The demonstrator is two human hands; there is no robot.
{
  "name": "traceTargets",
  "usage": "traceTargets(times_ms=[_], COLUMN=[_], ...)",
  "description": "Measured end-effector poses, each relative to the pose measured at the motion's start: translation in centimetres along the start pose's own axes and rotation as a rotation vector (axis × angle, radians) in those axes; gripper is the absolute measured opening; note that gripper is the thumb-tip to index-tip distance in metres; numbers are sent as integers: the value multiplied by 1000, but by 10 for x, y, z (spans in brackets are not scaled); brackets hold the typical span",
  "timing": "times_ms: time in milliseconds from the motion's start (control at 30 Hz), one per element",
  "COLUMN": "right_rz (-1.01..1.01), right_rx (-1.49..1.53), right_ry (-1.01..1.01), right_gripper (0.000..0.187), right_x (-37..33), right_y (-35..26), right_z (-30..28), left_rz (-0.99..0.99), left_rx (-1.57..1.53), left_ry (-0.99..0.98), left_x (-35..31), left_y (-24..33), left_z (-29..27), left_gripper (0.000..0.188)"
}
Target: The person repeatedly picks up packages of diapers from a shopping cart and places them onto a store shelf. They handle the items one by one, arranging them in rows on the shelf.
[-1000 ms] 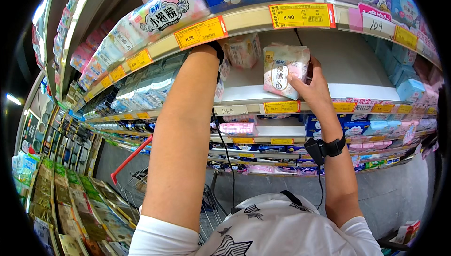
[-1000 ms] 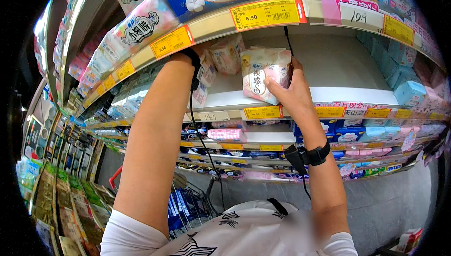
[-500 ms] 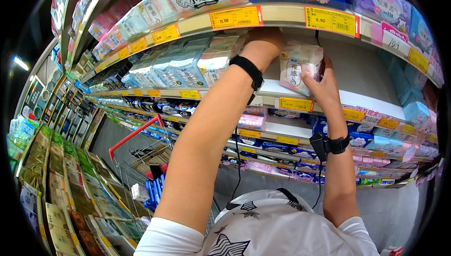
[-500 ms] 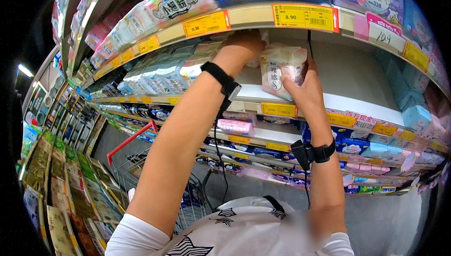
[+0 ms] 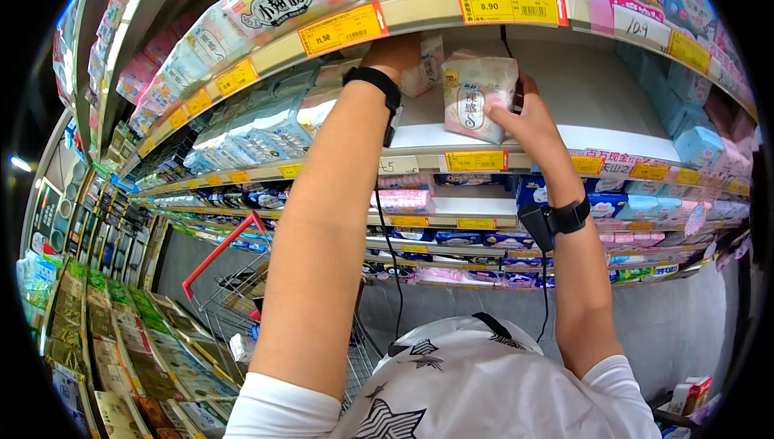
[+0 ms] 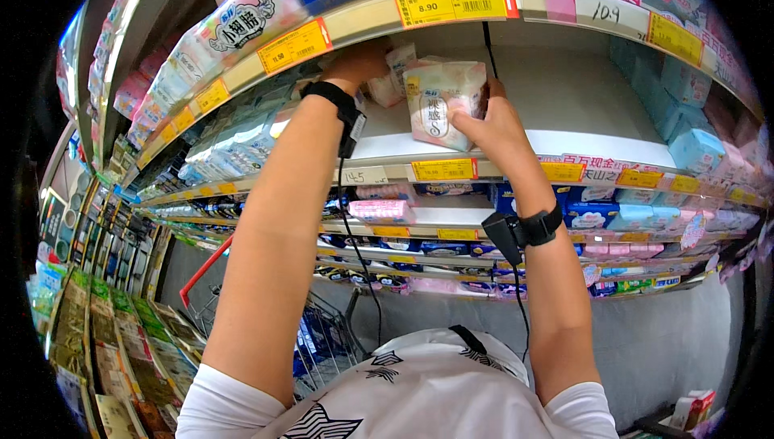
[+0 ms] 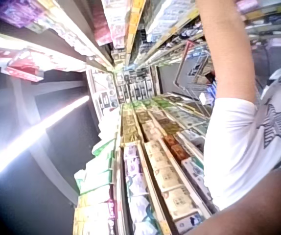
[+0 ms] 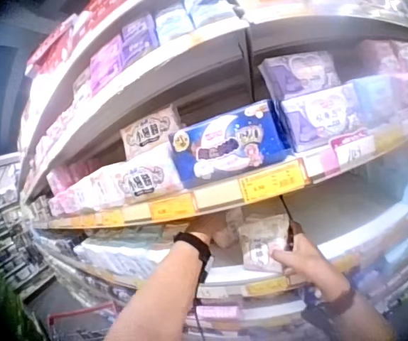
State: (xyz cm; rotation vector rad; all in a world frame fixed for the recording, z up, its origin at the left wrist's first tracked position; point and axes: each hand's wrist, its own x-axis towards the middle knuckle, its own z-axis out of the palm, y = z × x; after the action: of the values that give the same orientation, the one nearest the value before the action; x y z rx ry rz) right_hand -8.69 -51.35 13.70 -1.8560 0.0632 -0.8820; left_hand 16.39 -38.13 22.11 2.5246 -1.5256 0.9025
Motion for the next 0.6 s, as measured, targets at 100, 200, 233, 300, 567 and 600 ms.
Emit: traceTargets(times_ms=[100, 200, 233, 300, 567, 600], right_rz=[22, 50, 42, 45, 9, 136], right_rx=[25, 30, 25, 30, -147, -131], right_ry=[-41, -106, -117, -136, -203, -241], right_gripper=[70, 71, 71, 72, 84, 85], right_x=[0, 4, 5, 8, 18, 16], right_y=[-4, -4, -2, 0, -10, -20], right_z=[-2, -2, -2, -1, 27, 23], left_rz=[-70, -153, -154, -163, -192, -162], left_rx=[-115, -210, -255, -294, 58, 21], left_ry=[-106, -174, -239, -268, 105, 107], left_x=[-9, -17, -18, -21, -26, -26], left_y=[9, 2, 0, 2, -24, -16], left_z=[-27, -33, -36, -39, -49, -57], left_gripper=[55, 56, 56, 55, 42, 42])
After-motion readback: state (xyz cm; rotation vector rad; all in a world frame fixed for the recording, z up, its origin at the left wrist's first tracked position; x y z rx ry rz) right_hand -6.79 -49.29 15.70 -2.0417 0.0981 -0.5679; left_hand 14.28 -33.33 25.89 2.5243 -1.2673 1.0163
